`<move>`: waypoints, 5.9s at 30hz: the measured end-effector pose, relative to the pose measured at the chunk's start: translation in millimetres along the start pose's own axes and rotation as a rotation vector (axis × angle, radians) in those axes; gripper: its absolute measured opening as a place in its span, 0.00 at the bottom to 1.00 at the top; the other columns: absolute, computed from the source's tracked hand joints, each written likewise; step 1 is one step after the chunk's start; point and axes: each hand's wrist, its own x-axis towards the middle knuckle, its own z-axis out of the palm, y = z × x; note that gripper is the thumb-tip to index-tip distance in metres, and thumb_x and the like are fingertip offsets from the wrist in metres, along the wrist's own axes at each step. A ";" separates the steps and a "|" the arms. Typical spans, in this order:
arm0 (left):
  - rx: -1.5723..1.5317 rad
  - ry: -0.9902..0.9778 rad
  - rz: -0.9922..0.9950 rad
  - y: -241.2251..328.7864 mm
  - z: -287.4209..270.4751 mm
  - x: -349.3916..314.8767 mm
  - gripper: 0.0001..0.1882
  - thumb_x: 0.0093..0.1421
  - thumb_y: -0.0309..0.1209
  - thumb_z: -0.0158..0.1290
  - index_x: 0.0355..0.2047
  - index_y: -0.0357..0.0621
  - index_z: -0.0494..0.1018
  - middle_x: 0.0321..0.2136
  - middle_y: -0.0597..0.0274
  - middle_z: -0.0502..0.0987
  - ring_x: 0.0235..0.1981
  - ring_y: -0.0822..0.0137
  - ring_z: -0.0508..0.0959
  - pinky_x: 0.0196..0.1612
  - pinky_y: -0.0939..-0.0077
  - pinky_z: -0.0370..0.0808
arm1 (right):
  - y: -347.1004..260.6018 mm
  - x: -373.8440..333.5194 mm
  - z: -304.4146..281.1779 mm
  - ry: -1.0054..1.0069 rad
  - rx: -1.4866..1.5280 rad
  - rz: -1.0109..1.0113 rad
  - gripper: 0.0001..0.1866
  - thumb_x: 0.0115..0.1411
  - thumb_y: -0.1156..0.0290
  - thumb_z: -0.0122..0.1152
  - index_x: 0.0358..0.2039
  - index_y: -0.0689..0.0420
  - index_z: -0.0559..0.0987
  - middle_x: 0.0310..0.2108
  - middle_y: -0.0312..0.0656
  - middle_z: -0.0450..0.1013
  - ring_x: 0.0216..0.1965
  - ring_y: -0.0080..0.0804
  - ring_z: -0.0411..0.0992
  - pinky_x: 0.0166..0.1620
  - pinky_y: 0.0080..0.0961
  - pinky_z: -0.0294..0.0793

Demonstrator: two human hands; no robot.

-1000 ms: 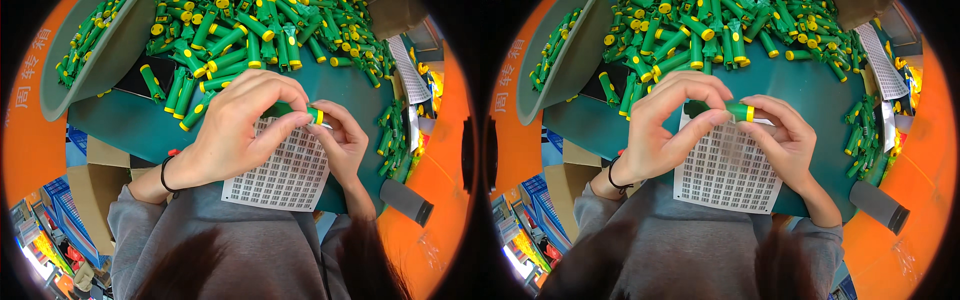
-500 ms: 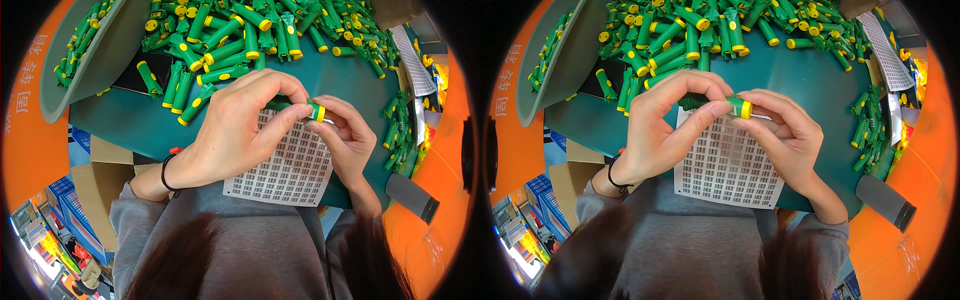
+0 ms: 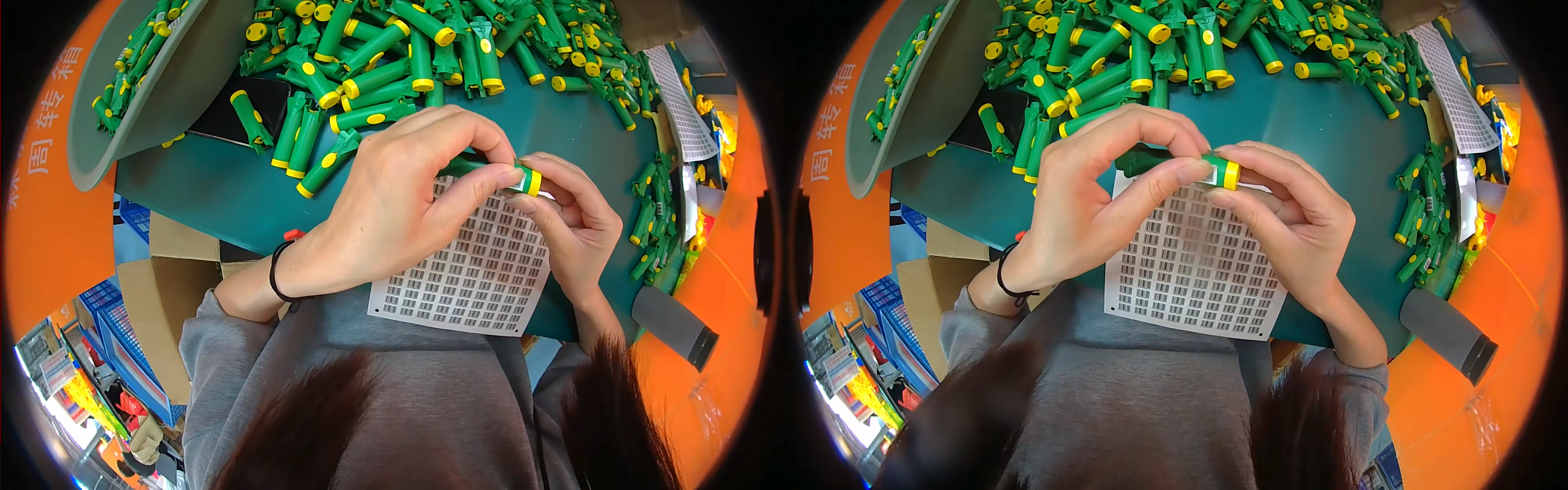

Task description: Applying small barcode stickers from a sheet onto green and yellow cylindrical components.

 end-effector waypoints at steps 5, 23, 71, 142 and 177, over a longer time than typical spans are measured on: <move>0.039 -0.015 0.002 -2.1 -1.3 -1.4 0.05 0.60 0.24 0.62 0.35 0.37 0.79 0.35 0.59 0.82 0.38 0.67 0.81 0.43 0.74 0.76 | 1.5 0.0 2.2 0.015 0.026 0.055 0.19 0.58 0.87 0.66 0.51 0.68 0.79 0.52 0.50 0.75 0.52 0.36 0.77 0.54 0.28 0.81; -0.125 -0.038 -0.137 4.6 -5.2 -4.4 0.11 0.70 0.31 0.54 0.45 0.35 0.78 0.40 0.60 0.82 0.42 0.71 0.81 0.48 0.76 0.77 | 0.5 -1.2 3.2 0.010 0.105 0.093 0.20 0.59 0.88 0.65 0.53 0.68 0.77 0.53 0.51 0.74 0.53 0.36 0.76 0.55 0.29 0.81; 0.465 0.057 0.297 -52.6 -4.8 -47.4 0.13 0.49 0.20 0.64 0.36 0.41 0.78 0.39 0.61 0.77 0.37 0.61 0.77 0.37 0.71 0.78 | 39.2 25.0 12.3 -0.096 -0.674 0.015 0.05 0.58 0.72 0.69 0.35 0.57 0.85 0.36 0.36 0.80 0.44 0.32 0.73 0.55 0.30 0.65; -0.287 0.050 -0.144 -16.0 -18.9 0.3 0.10 0.68 0.34 0.58 0.40 0.38 0.82 0.23 0.69 0.75 0.25 0.82 0.70 0.25 0.79 0.64 | -11.0 11.2 8.0 0.030 0.107 0.142 0.22 0.59 0.88 0.64 0.55 0.68 0.77 0.56 0.48 0.73 0.50 0.30 0.76 0.52 0.25 0.80; -0.102 0.056 -0.385 -26.1 -27.5 -70.1 0.15 0.58 0.27 0.66 0.46 0.41 0.83 0.34 0.63 0.85 0.35 0.78 0.80 0.42 0.81 0.77 | 16.6 -75.1 -41.4 0.398 -0.105 0.324 0.15 0.59 0.84 0.66 0.48 0.69 0.82 0.38 0.41 0.81 0.37 0.21 0.77 0.44 0.16 0.76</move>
